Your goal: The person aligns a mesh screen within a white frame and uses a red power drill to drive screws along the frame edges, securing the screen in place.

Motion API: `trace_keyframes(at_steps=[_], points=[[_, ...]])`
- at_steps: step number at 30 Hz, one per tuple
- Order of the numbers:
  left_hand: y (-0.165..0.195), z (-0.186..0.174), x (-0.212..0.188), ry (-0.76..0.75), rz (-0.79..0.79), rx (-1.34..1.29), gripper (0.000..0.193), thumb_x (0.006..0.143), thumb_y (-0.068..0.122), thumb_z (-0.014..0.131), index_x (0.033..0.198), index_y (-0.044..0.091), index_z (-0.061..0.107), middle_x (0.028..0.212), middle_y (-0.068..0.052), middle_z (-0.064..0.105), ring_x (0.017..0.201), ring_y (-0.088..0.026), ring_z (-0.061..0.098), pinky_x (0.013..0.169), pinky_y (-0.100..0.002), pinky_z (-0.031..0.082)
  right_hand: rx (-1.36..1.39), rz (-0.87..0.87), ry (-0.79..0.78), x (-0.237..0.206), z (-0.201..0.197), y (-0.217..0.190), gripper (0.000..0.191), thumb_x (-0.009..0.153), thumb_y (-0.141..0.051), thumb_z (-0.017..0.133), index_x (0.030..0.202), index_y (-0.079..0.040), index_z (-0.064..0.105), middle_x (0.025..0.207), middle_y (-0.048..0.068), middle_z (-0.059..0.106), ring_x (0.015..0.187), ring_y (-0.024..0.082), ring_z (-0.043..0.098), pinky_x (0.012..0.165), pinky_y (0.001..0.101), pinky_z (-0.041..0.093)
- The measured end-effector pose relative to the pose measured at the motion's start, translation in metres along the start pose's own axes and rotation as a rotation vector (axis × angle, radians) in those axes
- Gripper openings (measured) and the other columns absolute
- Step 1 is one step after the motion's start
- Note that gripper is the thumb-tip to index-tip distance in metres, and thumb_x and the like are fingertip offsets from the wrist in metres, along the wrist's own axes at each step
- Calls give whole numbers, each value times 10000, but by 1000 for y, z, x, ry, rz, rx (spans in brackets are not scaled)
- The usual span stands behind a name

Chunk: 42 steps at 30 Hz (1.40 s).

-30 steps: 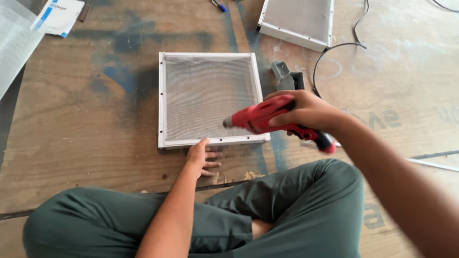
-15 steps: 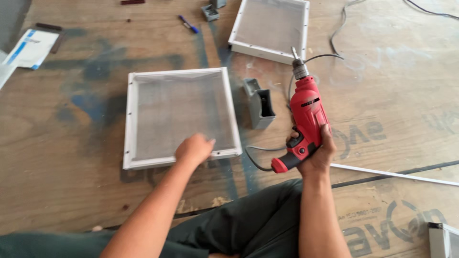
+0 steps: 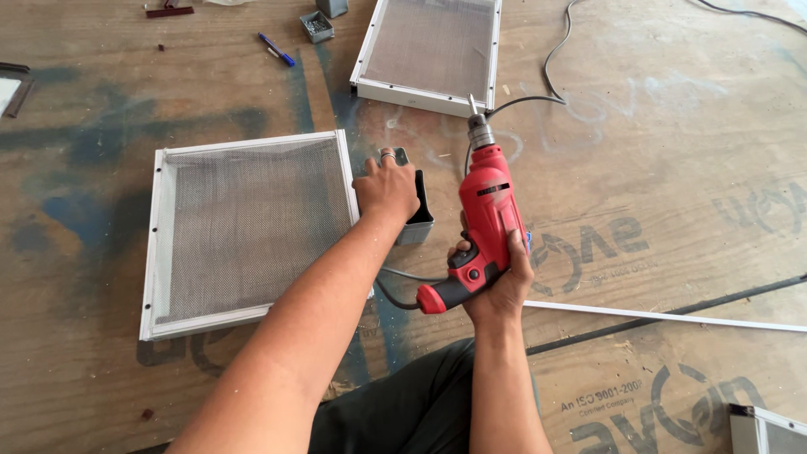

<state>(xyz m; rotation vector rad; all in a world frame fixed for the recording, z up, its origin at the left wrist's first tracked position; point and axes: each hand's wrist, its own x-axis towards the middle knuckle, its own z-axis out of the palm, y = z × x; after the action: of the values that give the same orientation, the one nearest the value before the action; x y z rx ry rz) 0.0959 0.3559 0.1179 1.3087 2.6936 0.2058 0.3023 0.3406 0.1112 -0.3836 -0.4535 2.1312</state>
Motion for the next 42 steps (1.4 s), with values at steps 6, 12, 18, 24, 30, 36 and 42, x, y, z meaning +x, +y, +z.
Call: trace_keyframes(at_steps=[6, 12, 18, 24, 30, 36, 42], points=[[3, 29, 13, 94, 55, 71, 252, 918, 203, 590, 1089, 99, 743, 1498, -102, 486, 1288, -353, 522, 884, -570, 554, -38, 18, 15, 4, 5, 5, 686, 905, -391, 714, 1409, 20, 496, 1198, 202, 662, 806, 233, 650, 793, 414, 557], [-2, 32, 7, 166, 116, -70, 192, 913, 258, 682, 1021, 121, 761, 1395, -81, 569, 1256, -311, 559, 893, -495, 566, -70, 20, 12, 3, 5, 6, 670, 909, -392, 715, 1391, 26, 511, 1172, 198, 667, 808, 236, 656, 791, 419, 560], [-27, 18, -3, 108, 57, -463, 224, 865, 354, 800, 945, 145, 786, 1246, -78, 652, 1144, -257, 629, 915, -409, 547, -99, 23, 37, 4, 3, 7, 648, 903, -392, 713, 1357, 36, 537, 1144, 202, 680, 786, 246, 660, 776, 437, 568], [-85, 18, -12, -123, -235, -1465, 231, 975, 246, 649, 1140, 88, 682, 1108, -83, 765, 920, -235, 749, 751, -377, 592, -169, 165, -1, -1, 2, 9, 597, 863, -361, 749, 1293, 15, 576, 1010, 190, 682, 800, 275, 689, 767, 457, 588], [-173, 17, -39, -40, -366, -2123, 231, 1017, 163, 584, 1219, 51, 591, 1126, -95, 717, 1012, -290, 732, 849, -451, 625, -478, 326, -198, -15, 21, 30, 594, 795, -263, 796, 1264, 30, 580, 930, 173, 690, 743, 289, 713, 678, 458, 611], [-225, 8, -75, 142, -441, -2289, 157, 1033, 108, 518, 1161, 35, 572, 1141, -136, 716, 1046, -330, 727, 971, -511, 613, -653, 381, -299, -32, 47, 57, 779, 753, -210, 784, 1456, -30, 502, 928, 147, 698, 695, 258, 710, 637, 424, 615], [-236, -3, -106, 157, -466, -2255, 175, 1034, 127, 515, 1161, 21, 575, 1143, -128, 712, 1034, -331, 728, 972, -502, 609, -715, 414, -304, -39, 52, 65, 806, 745, -184, 778, 1478, -19, 487, 950, 160, 708, 685, 259, 711, 621, 411, 606]])
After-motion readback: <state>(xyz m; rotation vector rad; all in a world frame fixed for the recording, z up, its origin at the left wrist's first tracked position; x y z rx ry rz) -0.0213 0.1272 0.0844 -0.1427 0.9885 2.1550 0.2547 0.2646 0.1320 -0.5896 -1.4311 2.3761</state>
